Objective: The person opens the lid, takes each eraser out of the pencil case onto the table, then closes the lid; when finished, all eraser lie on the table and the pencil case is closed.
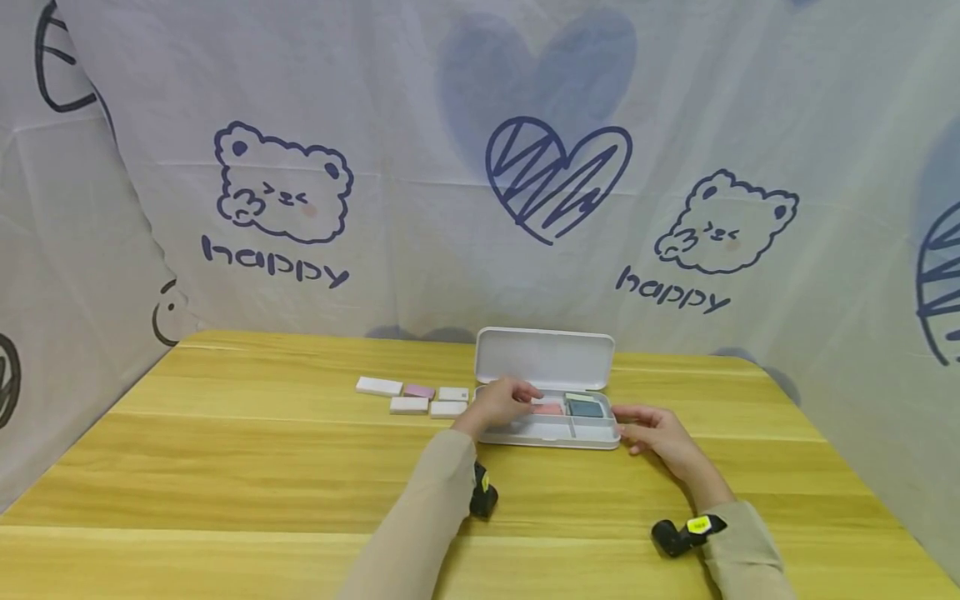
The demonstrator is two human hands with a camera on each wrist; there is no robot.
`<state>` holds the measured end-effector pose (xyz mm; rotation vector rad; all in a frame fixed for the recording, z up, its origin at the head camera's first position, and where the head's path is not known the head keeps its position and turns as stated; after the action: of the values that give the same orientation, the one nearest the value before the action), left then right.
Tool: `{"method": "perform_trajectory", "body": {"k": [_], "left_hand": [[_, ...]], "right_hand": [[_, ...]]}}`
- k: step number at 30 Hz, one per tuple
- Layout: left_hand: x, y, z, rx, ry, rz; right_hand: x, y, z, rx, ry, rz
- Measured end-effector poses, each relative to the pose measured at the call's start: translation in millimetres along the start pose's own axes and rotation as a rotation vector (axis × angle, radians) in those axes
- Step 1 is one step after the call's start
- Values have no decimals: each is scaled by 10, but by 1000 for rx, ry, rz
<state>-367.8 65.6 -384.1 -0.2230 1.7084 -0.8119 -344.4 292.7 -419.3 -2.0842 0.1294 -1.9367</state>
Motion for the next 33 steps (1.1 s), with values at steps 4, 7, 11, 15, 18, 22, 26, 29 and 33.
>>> {"method": "perform_trajectory", "body": {"k": [4,7,11,15,18,22,26,29,33], "left_hand": [[6,26,-8,29,13,11],[-1,46,-5,43,16,21],[-29,43,18,37,22,29],[-13,54,-1,27,12,34],[87,100,-87,23,7,41],[240,161,-223,-2,51,87],[99,78,-108,-41,2,97],[16,31,-40,-84,-4,86],[-22,7,2,-104,-36,90]], "right_hand": [[-7,-4,-2,-1,4,0],[-16,-7,-6,-7,15,2],[-29,-5,-13,-13,24,14],[-30,-6,-16,-17,23,17],[-25,-7,-15,-18,22,16],[-21,-4,-14,-20,25,14],[-18,0,-13,-19,25,9],[-17,0,-11,-16,22,11],[-16,-2,-10,-18,22,14]]}}
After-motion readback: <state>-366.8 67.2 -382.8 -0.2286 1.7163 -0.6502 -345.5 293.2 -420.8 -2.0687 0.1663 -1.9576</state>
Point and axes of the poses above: each hand's wrist, its own z-axis away from the middle knuckle, its own y-axis out of the palm, x = y × z, the point moved 7 cm from there along -z, towards the middle knuckle, and after that the axes turned 4 degrees about -x, right-handed, at the moved point
